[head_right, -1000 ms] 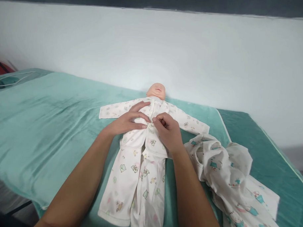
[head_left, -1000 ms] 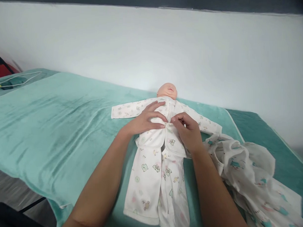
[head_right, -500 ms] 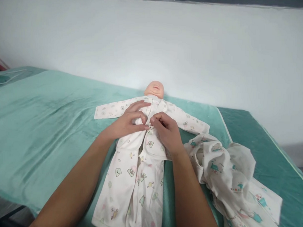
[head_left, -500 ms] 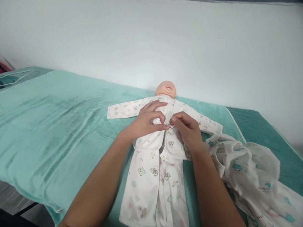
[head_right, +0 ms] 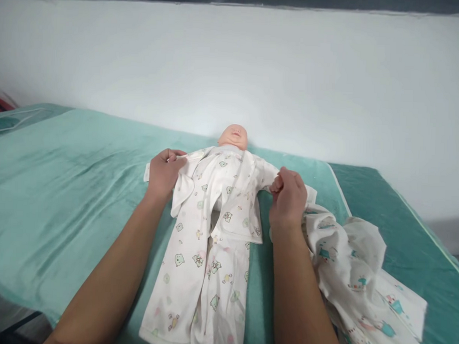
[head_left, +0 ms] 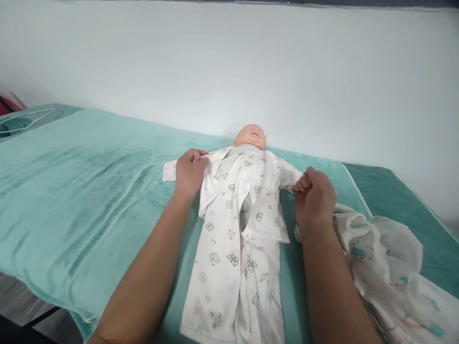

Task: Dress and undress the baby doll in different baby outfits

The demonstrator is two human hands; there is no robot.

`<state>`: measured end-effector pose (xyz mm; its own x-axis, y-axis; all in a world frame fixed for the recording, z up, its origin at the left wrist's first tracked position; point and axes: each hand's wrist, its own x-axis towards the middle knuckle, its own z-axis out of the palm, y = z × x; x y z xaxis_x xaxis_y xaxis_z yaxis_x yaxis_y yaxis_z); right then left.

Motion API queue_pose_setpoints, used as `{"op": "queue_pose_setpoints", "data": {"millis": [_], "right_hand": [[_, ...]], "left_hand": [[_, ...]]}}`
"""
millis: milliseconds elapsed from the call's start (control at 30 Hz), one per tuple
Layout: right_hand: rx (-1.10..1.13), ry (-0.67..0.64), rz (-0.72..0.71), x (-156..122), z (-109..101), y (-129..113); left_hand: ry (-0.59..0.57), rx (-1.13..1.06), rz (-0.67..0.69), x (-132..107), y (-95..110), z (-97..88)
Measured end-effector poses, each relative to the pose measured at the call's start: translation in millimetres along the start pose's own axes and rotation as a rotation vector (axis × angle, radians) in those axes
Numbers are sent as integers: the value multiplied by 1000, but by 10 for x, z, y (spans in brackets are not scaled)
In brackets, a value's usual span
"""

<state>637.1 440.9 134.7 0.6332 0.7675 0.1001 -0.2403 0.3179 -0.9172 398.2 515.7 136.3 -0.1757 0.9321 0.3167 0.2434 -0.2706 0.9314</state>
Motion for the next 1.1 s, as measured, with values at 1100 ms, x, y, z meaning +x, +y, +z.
{"op": "queue_pose_setpoints", "data": {"millis": [1100], "right_hand": [[-1157,-502,-431,528,210,322]], "left_hand": [[-289,908,393,182,-305,138]]}}
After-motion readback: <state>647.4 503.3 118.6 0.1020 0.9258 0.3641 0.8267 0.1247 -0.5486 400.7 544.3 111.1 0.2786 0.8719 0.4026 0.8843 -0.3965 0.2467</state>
